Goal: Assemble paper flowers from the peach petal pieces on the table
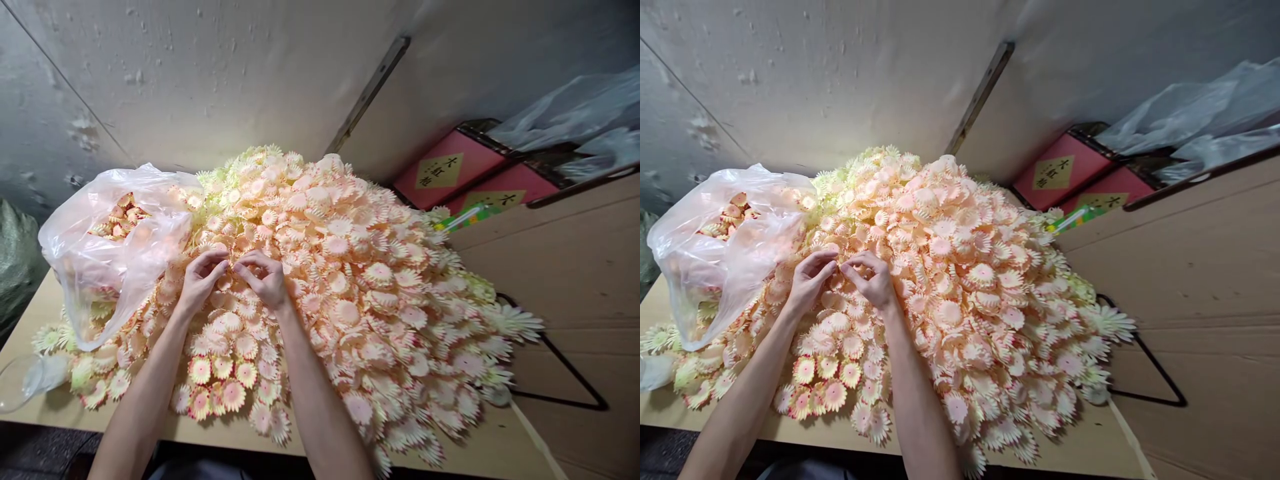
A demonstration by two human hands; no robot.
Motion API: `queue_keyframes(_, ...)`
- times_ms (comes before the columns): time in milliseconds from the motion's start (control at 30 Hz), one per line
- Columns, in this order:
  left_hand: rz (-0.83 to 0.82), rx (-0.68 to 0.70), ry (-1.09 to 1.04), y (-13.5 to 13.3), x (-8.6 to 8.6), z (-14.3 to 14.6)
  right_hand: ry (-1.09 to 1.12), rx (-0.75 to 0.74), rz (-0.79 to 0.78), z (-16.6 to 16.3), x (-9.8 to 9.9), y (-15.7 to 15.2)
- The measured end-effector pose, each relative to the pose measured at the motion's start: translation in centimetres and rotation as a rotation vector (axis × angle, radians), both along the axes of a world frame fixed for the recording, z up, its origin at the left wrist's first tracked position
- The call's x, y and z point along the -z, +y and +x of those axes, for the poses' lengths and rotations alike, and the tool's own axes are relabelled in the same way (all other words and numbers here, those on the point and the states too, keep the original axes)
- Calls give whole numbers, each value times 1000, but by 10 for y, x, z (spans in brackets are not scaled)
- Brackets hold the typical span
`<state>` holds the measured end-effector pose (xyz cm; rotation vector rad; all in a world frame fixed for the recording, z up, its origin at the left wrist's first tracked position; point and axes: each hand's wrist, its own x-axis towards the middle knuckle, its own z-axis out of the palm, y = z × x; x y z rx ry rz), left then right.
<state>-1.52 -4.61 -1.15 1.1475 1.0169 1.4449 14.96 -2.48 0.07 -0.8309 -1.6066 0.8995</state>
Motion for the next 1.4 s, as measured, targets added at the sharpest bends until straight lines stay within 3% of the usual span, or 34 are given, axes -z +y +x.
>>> queue_keyframes(433,5,-20,24,1,1,0,26,-92,-317,3,7,1)
queue_keyframes(967,-4,-12,27,0,0,1,36,-112,-352,6,14,8)
queue_keyframes(1233,50,-10,22,2,3,-2,98,31,-343,5,16,11)
queue_keyframes(1400,115,51,231,0,-2,-1,81,-12,-353,6,16,10)
